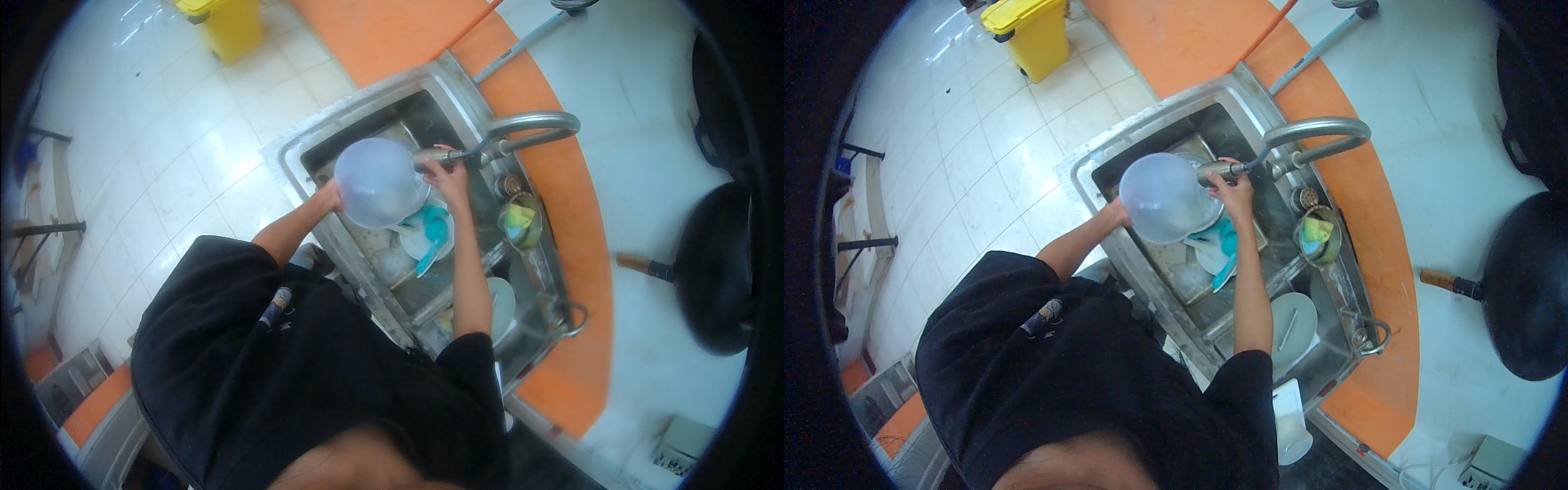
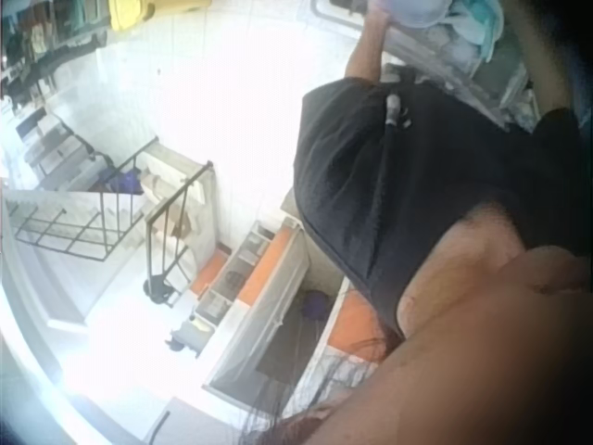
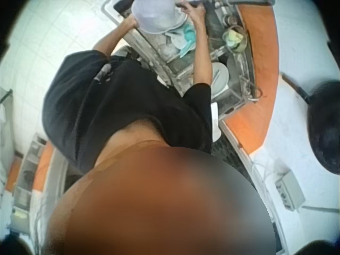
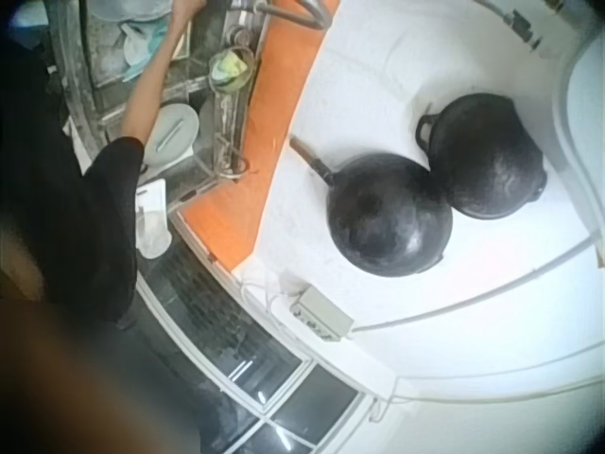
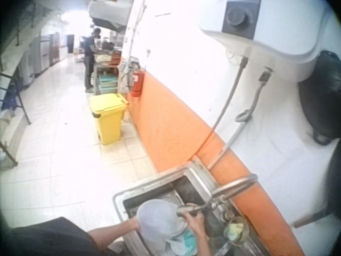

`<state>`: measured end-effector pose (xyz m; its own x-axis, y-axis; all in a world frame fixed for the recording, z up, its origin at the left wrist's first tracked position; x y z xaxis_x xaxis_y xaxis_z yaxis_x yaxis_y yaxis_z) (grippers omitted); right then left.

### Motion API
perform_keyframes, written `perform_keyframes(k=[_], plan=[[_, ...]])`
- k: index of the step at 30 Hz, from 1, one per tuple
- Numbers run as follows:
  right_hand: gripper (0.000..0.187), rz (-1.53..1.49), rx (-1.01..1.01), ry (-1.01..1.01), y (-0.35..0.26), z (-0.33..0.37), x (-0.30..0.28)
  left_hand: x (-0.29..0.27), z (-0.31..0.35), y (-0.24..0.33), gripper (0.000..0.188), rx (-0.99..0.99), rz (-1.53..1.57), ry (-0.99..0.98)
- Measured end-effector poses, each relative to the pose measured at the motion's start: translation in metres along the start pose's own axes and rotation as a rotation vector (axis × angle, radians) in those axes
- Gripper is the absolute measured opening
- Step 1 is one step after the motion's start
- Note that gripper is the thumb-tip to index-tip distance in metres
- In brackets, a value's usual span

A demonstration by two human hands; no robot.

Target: The person washes a white cutting board, a black pot, a metal bowl, a white ladle, and a green ladle in a double-basin stainless steel sink using a yellow sponge and running water. The person scrubs and rinses each item and places them in the adjacent basin.

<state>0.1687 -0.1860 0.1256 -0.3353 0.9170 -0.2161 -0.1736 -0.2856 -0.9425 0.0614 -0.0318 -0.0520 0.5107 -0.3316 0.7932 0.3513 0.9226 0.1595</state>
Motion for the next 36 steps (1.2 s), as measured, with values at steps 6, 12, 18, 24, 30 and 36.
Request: perform_keyframes(k=[6,12,18,24,30,36], plan=[[0.046,-0.048,0.072,-0.075,-0.009,-0.002,0.010,0.029,0.006,0.050,0.028,0.285,-0.525,0.075],[0.045,0.104,0.079,-0.122,-0.017,0.004,0.022,0.102,0.025,0.055,0.032,0.822,-1.296,-0.061],[0.040,0.171,0.000,-0.075,-0.029,0.008,0.009,0.143,0.055,0.003,0.028,0.868,-1.777,-0.573],[0.041,0.492,-0.031,-0.002,-0.031,0.008,-0.013,0.149,0.107,-0.046,0.016,1.252,-2.077,-1.081],[0.037,0.064,-0.130,-0.055,-0.030,0.006,0.012,0.144,0.110,-0.046,0.018,1.267,-1.998,-1.047],[0.043,0.181,0.092,-0.301,-0.029,0.014,0.026,0.137,0.108,-0.042,0.018,1.342,-1.979,-1.000]])
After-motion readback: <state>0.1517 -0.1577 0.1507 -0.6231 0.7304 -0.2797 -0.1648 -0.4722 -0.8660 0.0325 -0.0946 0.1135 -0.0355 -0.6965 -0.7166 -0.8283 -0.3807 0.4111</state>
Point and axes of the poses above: each hand's wrist, its own z-axis away from the middle knuckle, its own x-axis out of the palm, y = z × x, the point moved 8 cm from there along -z, towards the middle knuckle, and after that the axes turned 6 degrees about z, right-handed, at the moved point
